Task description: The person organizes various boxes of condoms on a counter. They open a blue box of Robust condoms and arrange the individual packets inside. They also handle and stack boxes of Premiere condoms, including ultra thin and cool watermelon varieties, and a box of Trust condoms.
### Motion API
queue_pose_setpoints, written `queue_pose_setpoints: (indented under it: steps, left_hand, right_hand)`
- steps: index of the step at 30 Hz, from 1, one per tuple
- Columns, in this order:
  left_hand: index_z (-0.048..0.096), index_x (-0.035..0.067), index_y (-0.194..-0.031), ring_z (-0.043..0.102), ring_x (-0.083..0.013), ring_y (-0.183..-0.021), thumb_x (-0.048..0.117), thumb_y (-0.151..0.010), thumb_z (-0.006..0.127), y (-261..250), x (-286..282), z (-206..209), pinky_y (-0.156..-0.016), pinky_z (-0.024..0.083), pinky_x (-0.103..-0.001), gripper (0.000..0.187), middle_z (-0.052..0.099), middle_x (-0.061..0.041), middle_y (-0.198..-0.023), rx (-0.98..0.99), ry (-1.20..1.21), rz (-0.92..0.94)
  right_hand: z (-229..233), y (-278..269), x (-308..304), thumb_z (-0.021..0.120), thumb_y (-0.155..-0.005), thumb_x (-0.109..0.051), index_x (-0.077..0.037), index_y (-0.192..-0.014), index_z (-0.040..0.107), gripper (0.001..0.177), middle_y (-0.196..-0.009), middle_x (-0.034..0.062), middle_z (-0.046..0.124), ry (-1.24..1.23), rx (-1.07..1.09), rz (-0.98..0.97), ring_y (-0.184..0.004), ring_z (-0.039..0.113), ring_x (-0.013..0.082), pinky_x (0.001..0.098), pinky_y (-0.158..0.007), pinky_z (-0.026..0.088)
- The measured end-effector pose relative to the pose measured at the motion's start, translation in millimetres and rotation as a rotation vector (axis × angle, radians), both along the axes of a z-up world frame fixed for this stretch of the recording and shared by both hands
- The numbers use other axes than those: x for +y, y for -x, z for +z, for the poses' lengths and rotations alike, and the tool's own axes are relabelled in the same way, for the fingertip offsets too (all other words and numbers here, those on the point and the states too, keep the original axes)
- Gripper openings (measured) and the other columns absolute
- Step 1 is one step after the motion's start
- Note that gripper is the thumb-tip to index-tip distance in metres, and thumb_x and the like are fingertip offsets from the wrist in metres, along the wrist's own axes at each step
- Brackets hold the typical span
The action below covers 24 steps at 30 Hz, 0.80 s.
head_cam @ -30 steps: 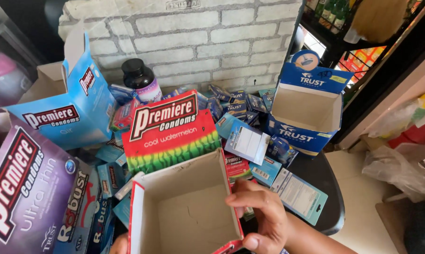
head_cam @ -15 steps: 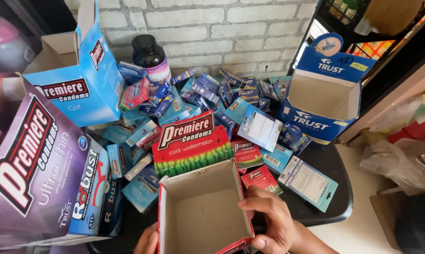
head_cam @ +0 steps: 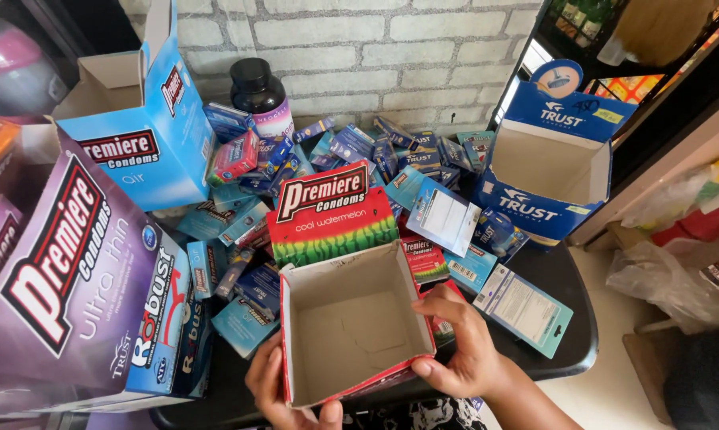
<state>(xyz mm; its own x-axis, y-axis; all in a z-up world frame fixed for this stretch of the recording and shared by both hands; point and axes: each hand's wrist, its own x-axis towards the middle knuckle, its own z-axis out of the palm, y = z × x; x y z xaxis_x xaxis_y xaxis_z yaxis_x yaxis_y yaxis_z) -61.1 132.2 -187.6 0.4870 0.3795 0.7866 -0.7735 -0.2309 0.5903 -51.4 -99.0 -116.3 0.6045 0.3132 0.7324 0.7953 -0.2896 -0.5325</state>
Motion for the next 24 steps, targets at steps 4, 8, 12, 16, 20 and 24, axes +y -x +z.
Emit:
queue_pose_setpoints:
  steps: [4, 8, 12, 16, 20, 24]
  left_hand:
    - [0.035, 0.001, -0.149, 0.054, -0.0358, -0.134, 0.056, -0.099, 0.063, -2.7, -3.1, 5.3, -0.114, 0.052, -0.051, 0.08, 0.042, -0.027, -0.144, 0.018, 0.017, -0.033]
    - [0.036, 0.001, -0.149, 0.056, -0.0346, -0.133, 0.058, -0.097, 0.062, -6.4, -0.3, 0.2, -0.113, 0.052, -0.05, 0.081, 0.044, -0.025, -0.144, -0.006, 0.001, -0.029]
    - [0.038, 0.002, -0.15, 0.057, -0.0349, -0.134, 0.056, -0.096, 0.066, -4.9, 7.6, 2.5, -0.116, 0.052, -0.05, 0.082, 0.044, -0.022, -0.145, -0.024, 0.029, -0.061]
    - [0.044, 0.004, -0.144, 0.057, -0.032, -0.129, 0.048, -0.092, 0.071, -0.9, 31.5, 20.7, -0.116, 0.048, -0.046, 0.074, 0.049, -0.019, -0.142, 0.009, -0.127, 0.05]
    - [0.05, 0.005, -0.138, 0.058, -0.0296, -0.13, 0.046, -0.092, 0.071, -15.7, 38.5, 85.6, -0.113, 0.05, -0.043, 0.065, 0.05, -0.014, -0.135, -0.072, -0.271, 0.007]
    - [0.059, 0.008, -0.127, 0.061, -0.0325, -0.126, 0.028, -0.089, 0.07, -20.9, 25.3, 169.1, -0.116, 0.046, -0.051, 0.045, 0.06, -0.012, -0.127, 0.048, -0.657, -0.068]
  right_hand:
    - [-2.9, -4.9, -0.9, 0.073, -0.095, -0.036, 0.0, -0.134, 0.048, 0.059, -0.11, 0.0167, 0.062, -0.01, 0.023, -0.018, -0.097, 0.064, 0.0279, 0.0395, -0.088, 0.052]
    - [-4.5, -4.3, -1.6, 0.073, -0.094, -0.037, 0.0, -0.134, 0.048, 0.06, -0.111, 0.0165, 0.062, -0.014, 0.03, -0.021, -0.097, 0.063, 0.0276, 0.0387, -0.088, 0.052]
    - [-1.7, -0.6, -5.2, 0.073, -0.095, -0.041, 0.001, -0.137, 0.047, 0.064, -0.113, 0.0174, 0.063, 0.004, 0.029, -0.034, -0.098, 0.064, 0.0266, 0.0379, -0.088, 0.053]
    - [8.4, 3.1, -15.4, 0.07, -0.096, -0.049, 0.003, -0.14, 0.048, 0.072, -0.109, 0.0153, 0.065, 0.023, 0.062, -0.052, -0.094, 0.065, 0.0226, 0.0365, -0.085, 0.054]
    - [30.0, 4.0, -32.8, 0.067, -0.098, -0.052, 0.003, -0.143, 0.047, 0.074, -0.106, 0.013, 0.065, 0.014, 0.049, -0.082, -0.095, 0.065, 0.0222, 0.0372, -0.088, 0.054]
    - [50.4, 2.9, -51.6, 0.068, -0.095, -0.047, 0.002, -0.14, 0.05, 0.069, -0.103, 0.0114, 0.065, -0.005, 0.033, -0.198, -0.096, 0.066, 0.0225, 0.0369, -0.091, 0.052]
